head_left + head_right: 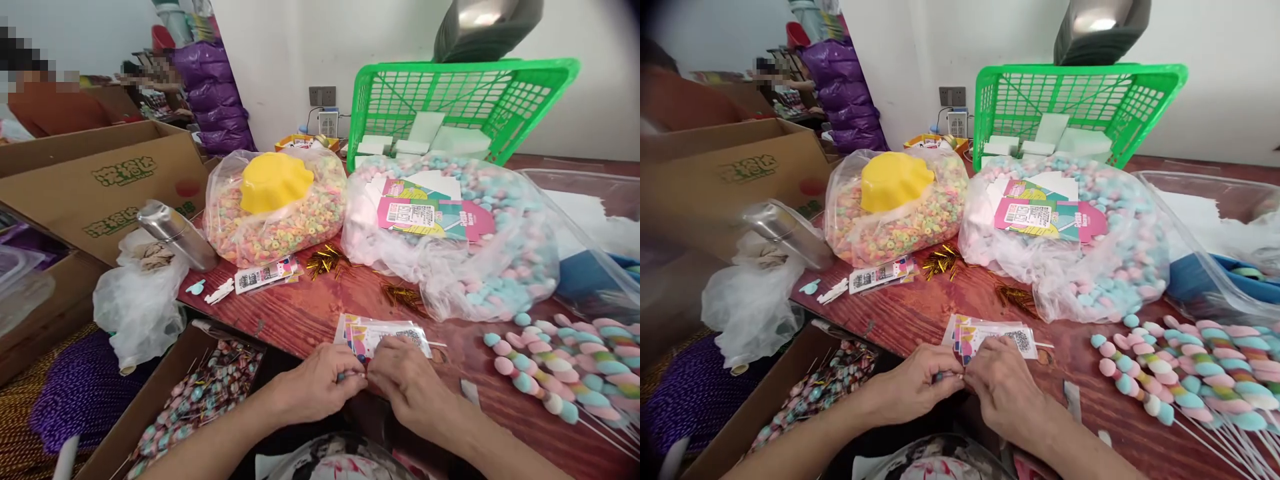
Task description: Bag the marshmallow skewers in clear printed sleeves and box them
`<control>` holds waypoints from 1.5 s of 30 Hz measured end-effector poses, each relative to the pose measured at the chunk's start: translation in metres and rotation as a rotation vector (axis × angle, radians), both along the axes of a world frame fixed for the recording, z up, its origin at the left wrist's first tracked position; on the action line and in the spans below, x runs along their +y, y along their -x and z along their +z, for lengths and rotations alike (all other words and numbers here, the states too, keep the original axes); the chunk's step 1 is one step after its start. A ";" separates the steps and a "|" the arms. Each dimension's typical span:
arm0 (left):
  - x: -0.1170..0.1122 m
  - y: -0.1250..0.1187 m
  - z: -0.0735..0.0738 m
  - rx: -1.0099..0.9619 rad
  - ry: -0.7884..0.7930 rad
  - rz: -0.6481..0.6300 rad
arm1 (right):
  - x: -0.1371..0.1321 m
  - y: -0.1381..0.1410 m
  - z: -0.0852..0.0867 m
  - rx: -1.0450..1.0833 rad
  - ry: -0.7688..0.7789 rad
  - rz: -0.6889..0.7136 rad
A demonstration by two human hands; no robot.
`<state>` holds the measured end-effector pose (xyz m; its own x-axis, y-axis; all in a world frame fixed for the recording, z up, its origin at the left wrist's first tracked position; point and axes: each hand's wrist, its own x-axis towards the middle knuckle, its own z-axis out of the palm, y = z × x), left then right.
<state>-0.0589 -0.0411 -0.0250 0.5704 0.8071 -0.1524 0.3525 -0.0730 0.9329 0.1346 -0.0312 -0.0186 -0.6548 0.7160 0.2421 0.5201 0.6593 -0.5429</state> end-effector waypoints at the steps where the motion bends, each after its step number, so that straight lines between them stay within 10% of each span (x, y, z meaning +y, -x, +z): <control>1: 0.000 0.006 0.001 0.062 -0.180 0.056 | 0.011 0.008 0.000 -0.019 0.076 -0.009; 5: 0.004 0.036 -0.002 0.076 -0.346 0.319 | 0.072 0.035 0.002 -0.165 0.176 -0.159; 13: 0.000 0.062 -0.010 -0.434 0.266 0.780 | 0.135 0.079 -0.023 -0.428 0.033 -0.484; 26: 0.008 0.021 -0.008 -0.482 0.407 0.649 | 0.090 -0.019 -0.027 -0.261 -0.059 -0.409; 37: -0.004 0.013 0.001 -0.377 0.361 0.777 | 0.076 -0.033 -0.023 -0.335 -0.098 -0.290; 45: -0.005 0.007 -0.008 -0.323 0.314 0.775 | 0.074 -0.008 -0.016 -0.438 -0.073 -0.515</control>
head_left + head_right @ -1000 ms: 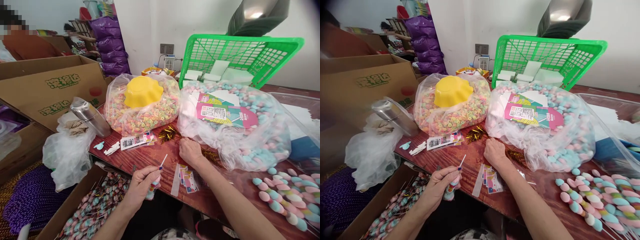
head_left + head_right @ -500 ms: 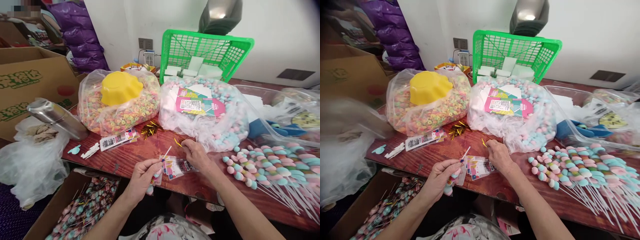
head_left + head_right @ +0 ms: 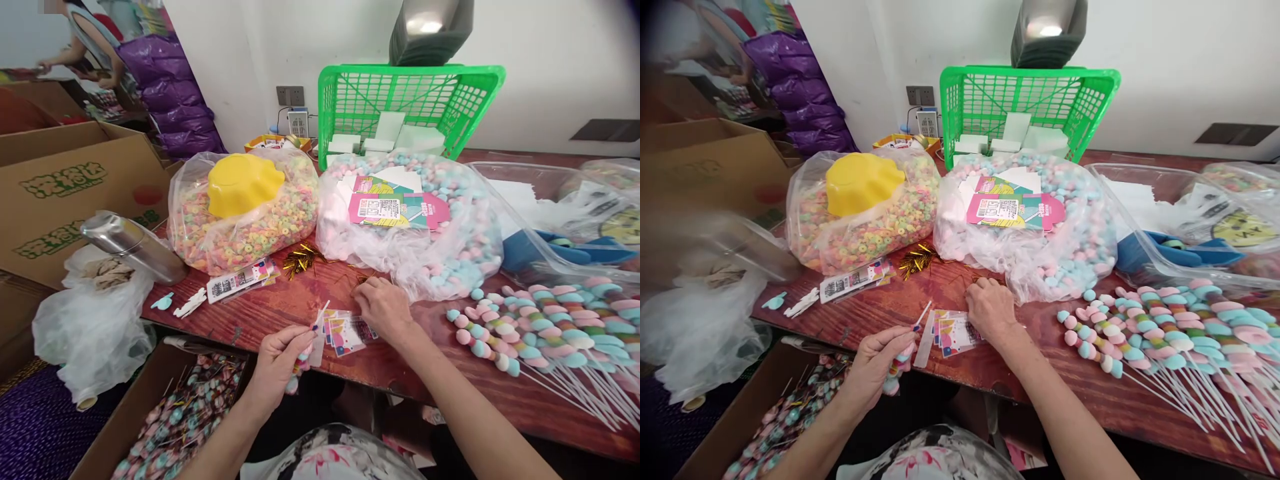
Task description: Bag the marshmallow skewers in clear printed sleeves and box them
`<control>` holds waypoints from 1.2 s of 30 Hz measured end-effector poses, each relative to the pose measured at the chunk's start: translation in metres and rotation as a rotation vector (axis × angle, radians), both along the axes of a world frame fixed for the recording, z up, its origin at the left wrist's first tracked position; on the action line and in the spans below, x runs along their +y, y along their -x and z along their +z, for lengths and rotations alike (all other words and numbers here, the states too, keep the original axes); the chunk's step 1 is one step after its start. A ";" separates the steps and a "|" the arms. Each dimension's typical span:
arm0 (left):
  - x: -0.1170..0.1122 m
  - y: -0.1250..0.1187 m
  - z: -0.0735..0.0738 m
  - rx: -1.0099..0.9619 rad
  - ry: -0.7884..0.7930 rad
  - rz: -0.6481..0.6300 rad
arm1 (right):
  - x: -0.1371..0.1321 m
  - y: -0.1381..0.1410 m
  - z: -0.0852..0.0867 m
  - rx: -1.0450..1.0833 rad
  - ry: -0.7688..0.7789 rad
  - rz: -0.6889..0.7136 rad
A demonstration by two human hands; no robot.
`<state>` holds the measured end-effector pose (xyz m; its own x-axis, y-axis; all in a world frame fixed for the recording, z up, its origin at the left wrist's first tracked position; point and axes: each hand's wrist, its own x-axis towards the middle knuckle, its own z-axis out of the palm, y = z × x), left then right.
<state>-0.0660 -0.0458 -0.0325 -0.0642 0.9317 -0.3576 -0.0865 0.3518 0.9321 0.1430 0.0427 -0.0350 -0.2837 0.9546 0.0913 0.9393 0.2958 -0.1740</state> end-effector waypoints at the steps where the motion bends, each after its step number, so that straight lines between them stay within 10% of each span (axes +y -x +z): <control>1: 0.001 -0.002 0.000 0.019 -0.052 -0.026 | 0.002 0.007 -0.002 -0.018 0.011 -0.010; 9: 0.005 0.001 0.006 0.046 -0.156 -0.090 | 0.013 0.019 -0.004 -0.039 0.047 0.021; 17: 0.018 -0.022 0.012 0.007 -0.207 -0.174 | -0.064 0.015 0.046 0.429 -0.250 0.343; 25: 0.017 -0.061 0.012 -0.133 -0.108 -0.362 | -0.086 -0.002 0.024 0.663 -0.284 0.174; 36: 0.018 -0.083 0.026 0.156 -0.404 -0.515 | -0.103 -0.020 0.004 0.716 -0.573 0.019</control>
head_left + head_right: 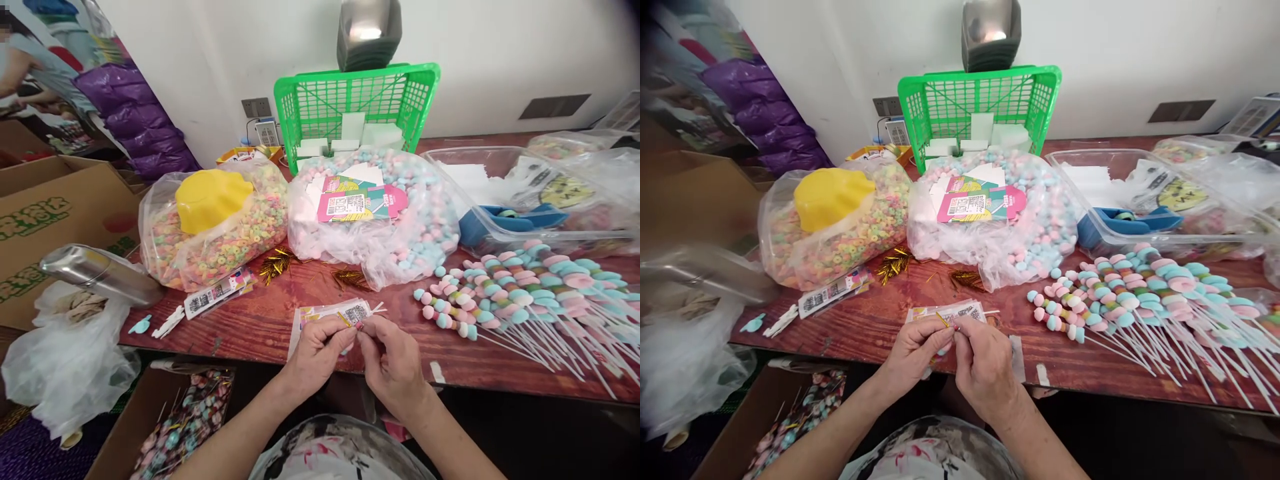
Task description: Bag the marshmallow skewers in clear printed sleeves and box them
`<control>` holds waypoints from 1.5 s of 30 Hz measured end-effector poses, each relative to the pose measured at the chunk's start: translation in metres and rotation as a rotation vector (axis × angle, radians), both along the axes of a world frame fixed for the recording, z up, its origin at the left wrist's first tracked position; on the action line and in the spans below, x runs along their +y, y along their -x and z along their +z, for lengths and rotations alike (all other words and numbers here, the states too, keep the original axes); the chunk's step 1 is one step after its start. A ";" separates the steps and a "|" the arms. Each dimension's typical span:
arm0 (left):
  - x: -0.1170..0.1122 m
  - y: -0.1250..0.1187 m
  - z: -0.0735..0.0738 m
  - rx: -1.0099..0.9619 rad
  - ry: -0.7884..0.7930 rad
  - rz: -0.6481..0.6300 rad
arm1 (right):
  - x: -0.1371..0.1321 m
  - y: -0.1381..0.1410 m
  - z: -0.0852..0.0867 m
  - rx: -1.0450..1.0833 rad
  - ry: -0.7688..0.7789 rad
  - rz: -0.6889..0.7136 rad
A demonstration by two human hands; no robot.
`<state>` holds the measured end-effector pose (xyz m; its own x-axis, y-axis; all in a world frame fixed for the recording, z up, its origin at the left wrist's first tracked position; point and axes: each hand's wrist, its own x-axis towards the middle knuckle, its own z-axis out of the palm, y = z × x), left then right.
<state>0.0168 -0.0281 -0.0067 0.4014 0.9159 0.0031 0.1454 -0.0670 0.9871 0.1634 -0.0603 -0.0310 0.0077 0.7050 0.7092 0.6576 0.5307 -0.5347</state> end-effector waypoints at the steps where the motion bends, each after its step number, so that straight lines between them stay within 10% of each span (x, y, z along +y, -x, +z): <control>1: 0.000 -0.001 0.000 0.011 0.001 -0.015 | -0.001 -0.001 -0.001 0.001 -0.018 -0.006; 16: -0.007 -0.018 -0.010 0.021 -0.081 -0.083 | -0.024 -0.015 -0.009 0.763 0.706 0.172; 23: -0.019 -0.015 0.006 -0.096 0.659 -0.265 | -0.031 -0.045 0.011 0.667 0.976 0.670; 31: -0.012 -0.011 0.022 -0.029 0.891 -0.598 | -0.039 -0.068 0.055 -0.680 -0.002 0.567; 36: -0.009 -0.009 0.015 -0.042 1.045 -0.720 | -0.042 -0.063 0.052 -0.628 -0.232 0.582; 45: 0.000 -0.006 0.019 0.131 1.090 -0.956 | -0.047 -0.050 0.039 -0.462 -0.181 0.612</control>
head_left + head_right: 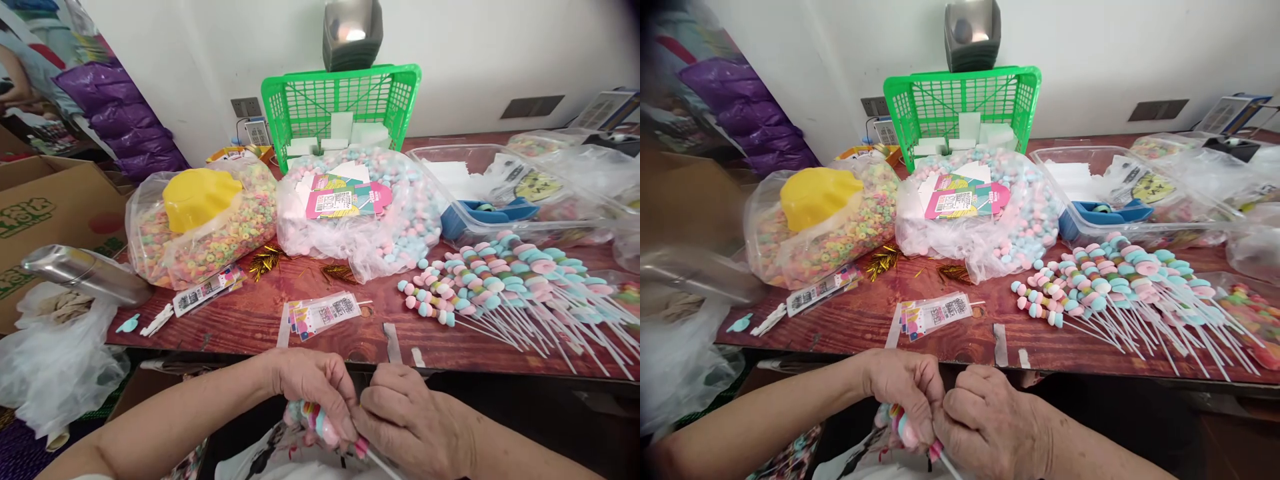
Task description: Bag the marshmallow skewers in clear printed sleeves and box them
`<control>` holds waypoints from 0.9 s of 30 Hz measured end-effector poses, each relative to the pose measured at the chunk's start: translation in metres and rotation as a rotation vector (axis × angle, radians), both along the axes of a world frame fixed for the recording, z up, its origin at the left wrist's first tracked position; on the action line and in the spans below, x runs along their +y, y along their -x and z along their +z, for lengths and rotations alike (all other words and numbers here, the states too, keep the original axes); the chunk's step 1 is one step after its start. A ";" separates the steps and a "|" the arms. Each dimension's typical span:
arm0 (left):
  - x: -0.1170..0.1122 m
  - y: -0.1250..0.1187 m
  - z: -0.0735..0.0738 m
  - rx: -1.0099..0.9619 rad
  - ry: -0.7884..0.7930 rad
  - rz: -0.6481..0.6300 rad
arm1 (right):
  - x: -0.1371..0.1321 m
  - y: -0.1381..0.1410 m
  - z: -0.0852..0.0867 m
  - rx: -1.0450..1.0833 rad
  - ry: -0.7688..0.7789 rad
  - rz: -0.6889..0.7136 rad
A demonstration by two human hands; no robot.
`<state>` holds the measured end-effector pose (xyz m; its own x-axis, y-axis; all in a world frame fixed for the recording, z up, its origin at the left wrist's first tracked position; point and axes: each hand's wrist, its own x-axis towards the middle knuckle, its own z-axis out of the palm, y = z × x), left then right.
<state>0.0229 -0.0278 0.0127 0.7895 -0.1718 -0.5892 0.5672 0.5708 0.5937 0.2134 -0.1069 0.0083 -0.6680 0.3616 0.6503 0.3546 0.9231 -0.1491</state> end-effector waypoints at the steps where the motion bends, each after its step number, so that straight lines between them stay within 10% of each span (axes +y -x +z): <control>1: 0.000 0.000 -0.001 -0.003 -0.004 -0.028 | 0.000 0.002 -0.002 0.015 0.009 0.016; 8: 0.014 0.000 0.007 -0.184 -0.303 -0.117 | 0.004 0.014 0.000 -0.124 0.045 0.086; 13: 0.015 -0.003 0.057 -0.089 -1.571 -0.039 | 0.034 0.012 0.004 -0.334 -0.017 -0.243; 16: -0.001 -0.012 0.054 -0.037 -2.035 0.045 | 0.066 -0.002 0.005 -0.349 0.004 -0.634; 20: -0.005 -0.028 0.010 -0.274 -1.656 0.373 | 0.080 -0.008 0.008 -0.101 0.133 -0.902; 24: 0.014 -0.031 -0.016 -0.326 -0.701 0.957 | 0.046 0.010 0.007 0.337 0.583 -0.574; 27: 0.026 -0.021 -0.011 -0.404 -0.445 1.018 | 0.024 0.018 0.004 0.331 0.615 -0.460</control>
<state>0.0436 -0.0023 0.0015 0.5874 0.8012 -0.1142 -0.3040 0.3492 0.8864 0.1954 -0.0830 0.0126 -0.1762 0.9062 0.3845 0.5256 0.4169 -0.7416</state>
